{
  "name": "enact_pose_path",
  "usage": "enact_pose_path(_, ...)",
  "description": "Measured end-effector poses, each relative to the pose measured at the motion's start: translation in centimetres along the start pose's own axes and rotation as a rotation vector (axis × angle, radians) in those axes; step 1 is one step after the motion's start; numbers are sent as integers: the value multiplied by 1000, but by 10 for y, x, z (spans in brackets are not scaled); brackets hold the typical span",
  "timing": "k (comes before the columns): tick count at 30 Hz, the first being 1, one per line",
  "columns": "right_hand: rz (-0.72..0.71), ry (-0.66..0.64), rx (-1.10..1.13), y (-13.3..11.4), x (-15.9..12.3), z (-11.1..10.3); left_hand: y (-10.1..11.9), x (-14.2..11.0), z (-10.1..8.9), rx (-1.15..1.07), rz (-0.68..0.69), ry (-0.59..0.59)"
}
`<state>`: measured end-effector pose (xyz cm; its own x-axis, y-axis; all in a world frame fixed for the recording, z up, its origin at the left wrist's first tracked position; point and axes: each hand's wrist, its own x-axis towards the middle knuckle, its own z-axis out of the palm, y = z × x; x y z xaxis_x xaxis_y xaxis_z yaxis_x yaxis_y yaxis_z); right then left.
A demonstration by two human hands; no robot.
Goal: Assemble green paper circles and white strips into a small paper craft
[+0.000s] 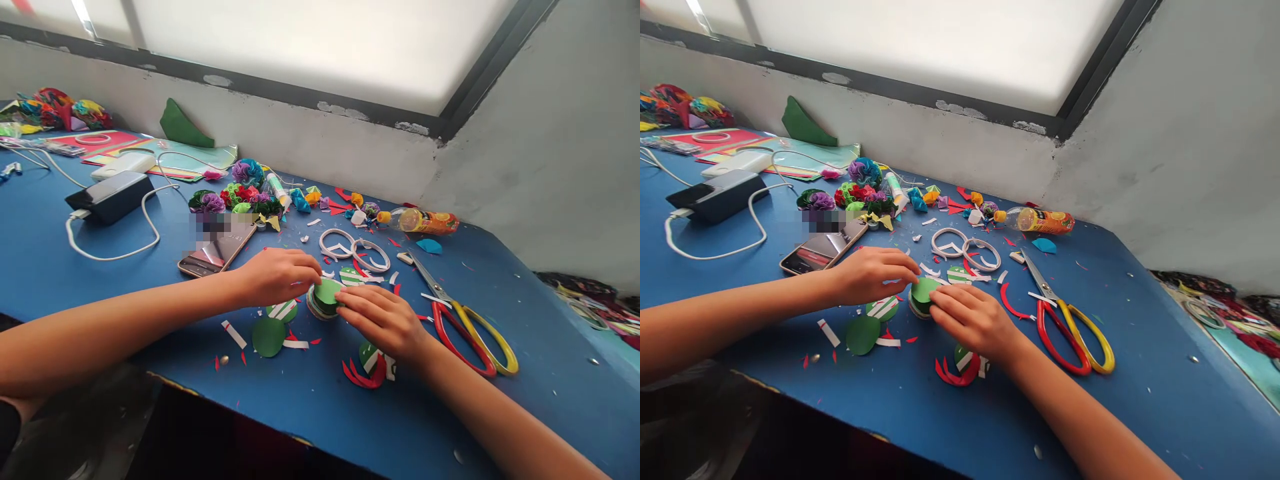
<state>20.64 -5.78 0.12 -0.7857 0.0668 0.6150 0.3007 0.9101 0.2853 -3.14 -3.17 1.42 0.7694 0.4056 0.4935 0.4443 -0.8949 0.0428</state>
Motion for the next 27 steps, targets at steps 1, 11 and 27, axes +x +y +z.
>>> enact_pose_path(1,-8,1,-6,0,1,-1,1,0,0,6,5,-5)
enact_pose_path(11,-37,-47,-15,5,-2,-1,2,0,-3,40,43,-40)
enact_pose_path(27,-27,-49,47,5,-7,5,1,-3,1,37,68,-87)
